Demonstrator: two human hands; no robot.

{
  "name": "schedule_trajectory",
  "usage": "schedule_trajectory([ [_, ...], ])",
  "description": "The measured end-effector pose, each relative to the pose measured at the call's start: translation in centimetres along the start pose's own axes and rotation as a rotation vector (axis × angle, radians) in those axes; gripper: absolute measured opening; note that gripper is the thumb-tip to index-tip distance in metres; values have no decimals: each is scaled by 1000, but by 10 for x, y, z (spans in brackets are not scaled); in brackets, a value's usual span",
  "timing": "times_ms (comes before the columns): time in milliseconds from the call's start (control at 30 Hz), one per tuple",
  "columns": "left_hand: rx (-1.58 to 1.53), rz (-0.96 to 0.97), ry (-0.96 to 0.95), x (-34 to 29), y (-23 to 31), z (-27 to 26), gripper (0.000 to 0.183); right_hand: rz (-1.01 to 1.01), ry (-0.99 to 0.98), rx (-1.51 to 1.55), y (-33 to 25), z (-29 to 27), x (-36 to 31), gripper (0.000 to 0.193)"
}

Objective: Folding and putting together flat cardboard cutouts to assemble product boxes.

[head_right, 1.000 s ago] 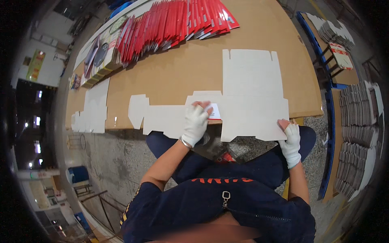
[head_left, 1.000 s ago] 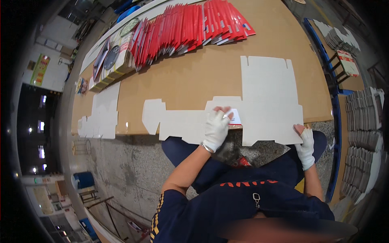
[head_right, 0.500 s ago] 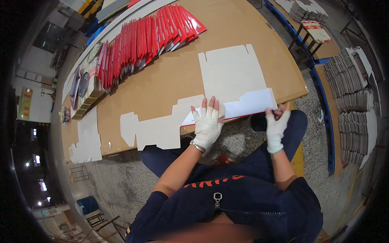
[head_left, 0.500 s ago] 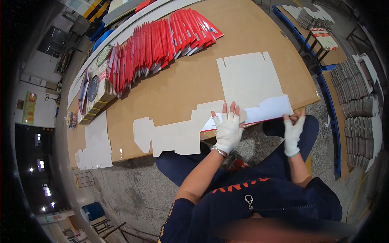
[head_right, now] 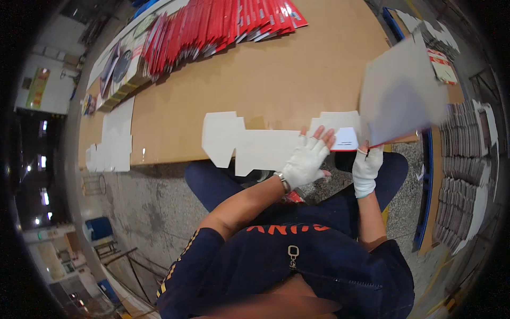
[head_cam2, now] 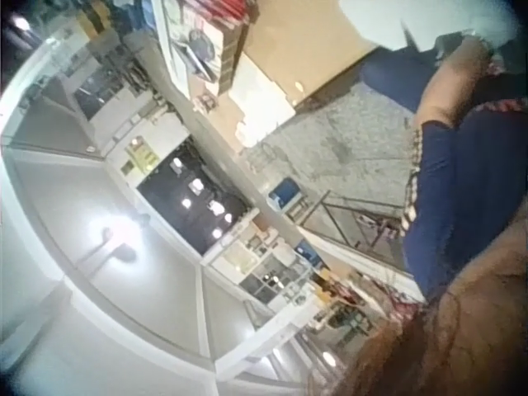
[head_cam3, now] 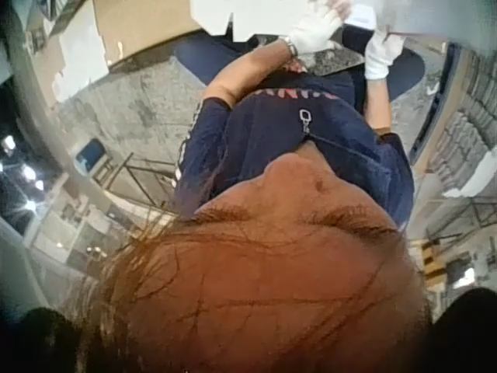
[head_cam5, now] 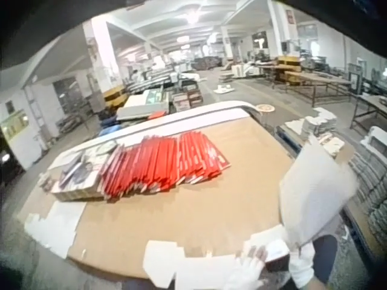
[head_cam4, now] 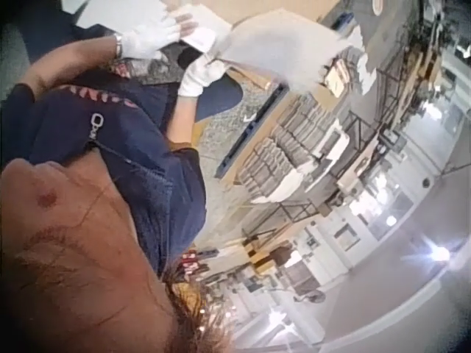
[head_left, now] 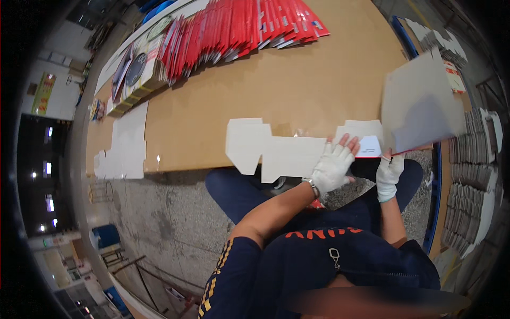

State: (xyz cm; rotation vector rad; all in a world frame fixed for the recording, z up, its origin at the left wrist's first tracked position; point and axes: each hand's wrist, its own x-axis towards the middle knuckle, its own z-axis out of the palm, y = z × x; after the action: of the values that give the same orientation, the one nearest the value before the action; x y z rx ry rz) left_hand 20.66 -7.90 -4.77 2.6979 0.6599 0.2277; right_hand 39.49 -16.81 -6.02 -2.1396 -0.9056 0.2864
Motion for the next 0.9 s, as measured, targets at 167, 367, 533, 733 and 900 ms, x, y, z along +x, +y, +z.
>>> schedule_trajectory([
  [167,-40,13,-37,-42,-20,-11,110,-874,19,-132,-19,12,36,53],
  [367,113,-68,133,-134,-100,-53,54,-987,-164,-345,-16,3,58,43],
  [533,-221,-75,258,-117,-123,-60,17,-828,-239,-83,1,8,69,55],
  [733,-49,-433,526,-78,-109,-37,10,-763,-195,17,6,10,55,65],
  [900,204,-369,218,-75,-94,-34,95,-1065,-496,-425,-49,13,35,60],
])
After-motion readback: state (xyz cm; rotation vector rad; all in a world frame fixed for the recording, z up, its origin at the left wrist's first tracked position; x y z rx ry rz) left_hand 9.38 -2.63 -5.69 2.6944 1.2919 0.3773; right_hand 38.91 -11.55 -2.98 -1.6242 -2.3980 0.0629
